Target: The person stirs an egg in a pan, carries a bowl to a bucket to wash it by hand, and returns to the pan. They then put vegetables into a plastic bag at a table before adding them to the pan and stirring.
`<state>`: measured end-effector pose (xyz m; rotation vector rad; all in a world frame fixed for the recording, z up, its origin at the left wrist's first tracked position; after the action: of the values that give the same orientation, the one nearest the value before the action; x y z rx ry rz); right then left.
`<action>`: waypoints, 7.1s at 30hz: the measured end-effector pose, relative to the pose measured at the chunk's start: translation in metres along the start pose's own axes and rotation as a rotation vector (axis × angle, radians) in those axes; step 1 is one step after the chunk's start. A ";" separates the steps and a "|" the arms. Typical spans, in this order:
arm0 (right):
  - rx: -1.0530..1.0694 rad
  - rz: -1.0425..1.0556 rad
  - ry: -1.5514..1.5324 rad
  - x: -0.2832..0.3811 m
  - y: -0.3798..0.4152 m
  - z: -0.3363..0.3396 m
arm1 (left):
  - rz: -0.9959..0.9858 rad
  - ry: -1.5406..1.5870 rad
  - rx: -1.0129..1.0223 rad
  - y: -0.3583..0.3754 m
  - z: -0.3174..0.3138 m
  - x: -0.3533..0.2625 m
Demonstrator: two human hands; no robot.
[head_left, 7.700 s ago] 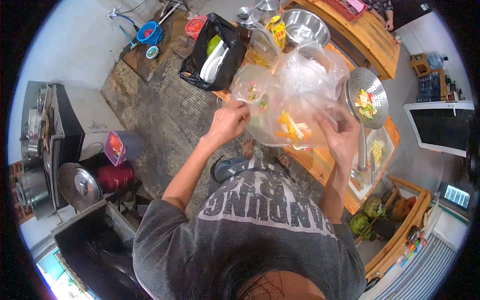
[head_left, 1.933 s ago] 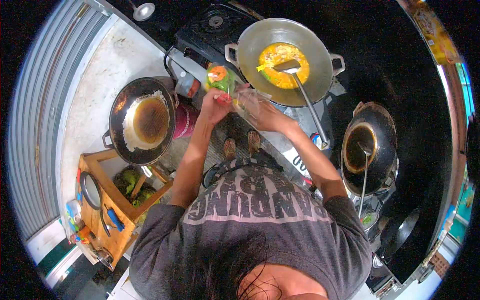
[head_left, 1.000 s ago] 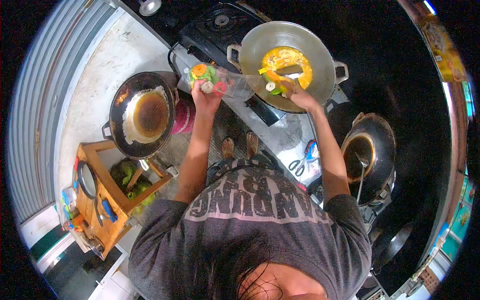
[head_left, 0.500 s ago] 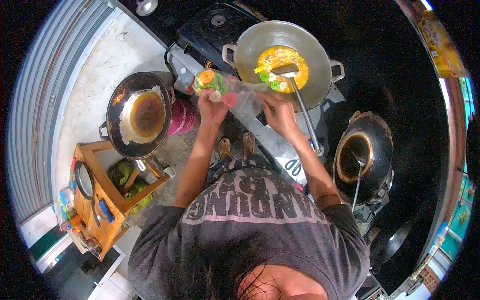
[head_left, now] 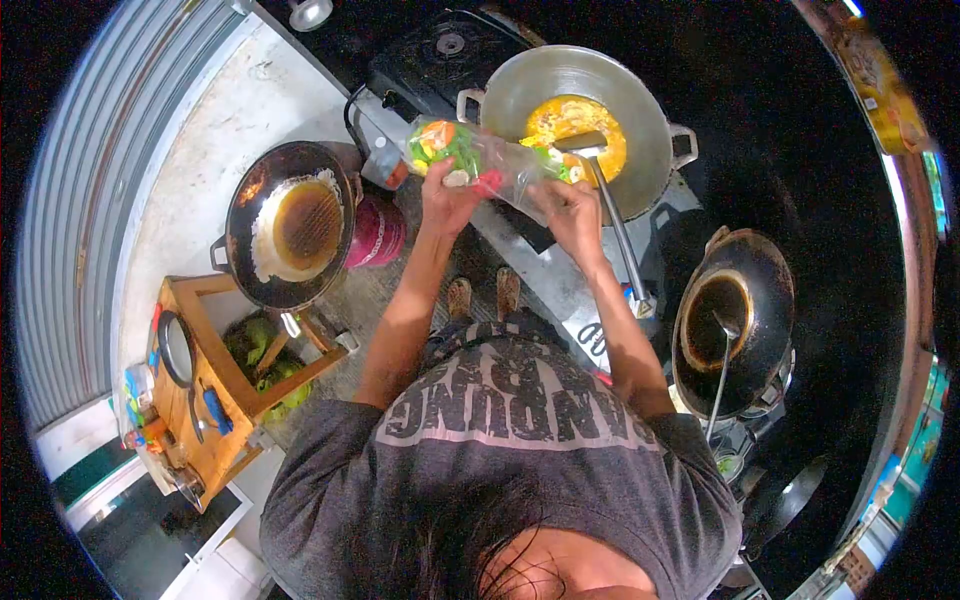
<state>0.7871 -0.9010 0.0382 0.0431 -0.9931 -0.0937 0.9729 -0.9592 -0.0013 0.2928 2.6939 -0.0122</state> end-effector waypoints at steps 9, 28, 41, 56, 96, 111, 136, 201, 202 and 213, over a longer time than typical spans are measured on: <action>0.012 0.096 0.050 -0.014 -0.003 0.008 | 0.193 -0.134 0.104 0.001 0.000 0.020; -0.121 0.001 0.112 -0.024 -0.012 -0.011 | 0.219 0.030 0.034 0.025 0.012 0.042; -0.014 -0.145 0.112 -0.019 -0.012 0.004 | 0.110 0.067 -0.108 0.011 -0.001 0.031; 0.025 -0.059 0.058 -0.023 -0.012 0.001 | 0.156 0.081 -0.031 0.016 -0.009 0.025; -0.111 -0.331 0.538 -0.082 0.065 0.089 | -0.172 0.187 -0.393 0.136 0.059 -0.049; 0.108 -0.387 0.556 -0.035 0.106 0.091 | -0.175 0.295 -0.461 0.134 0.053 -0.056; 0.570 -0.800 0.299 -0.082 -0.054 0.207 | -0.324 0.241 -0.435 0.166 0.093 -0.076; 0.107 -0.108 1.086 -0.018 0.036 0.216 | -0.247 0.297 -0.384 0.190 0.070 -0.054; 0.128 -0.170 1.168 -0.024 0.036 0.218 | -0.253 0.292 -0.390 0.190 0.068 -0.053; -0.080 -0.079 1.011 -0.061 0.005 0.201 | -0.246 0.169 -0.320 0.190 0.048 -0.055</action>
<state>0.5859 -0.8883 0.0973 0.0488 0.0235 -0.1615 1.0810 -0.7871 -0.0144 -0.1412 2.8229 0.3822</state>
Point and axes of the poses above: each hand's wrist, its own y-axis away from the middle knuckle, its own z-axis out of the back of the hand, x = y × z, the point moved 2 cm from there along -y, towards the middle knuckle, and after that the axes turned 9 degrees about -z, right-handed, at the moved point
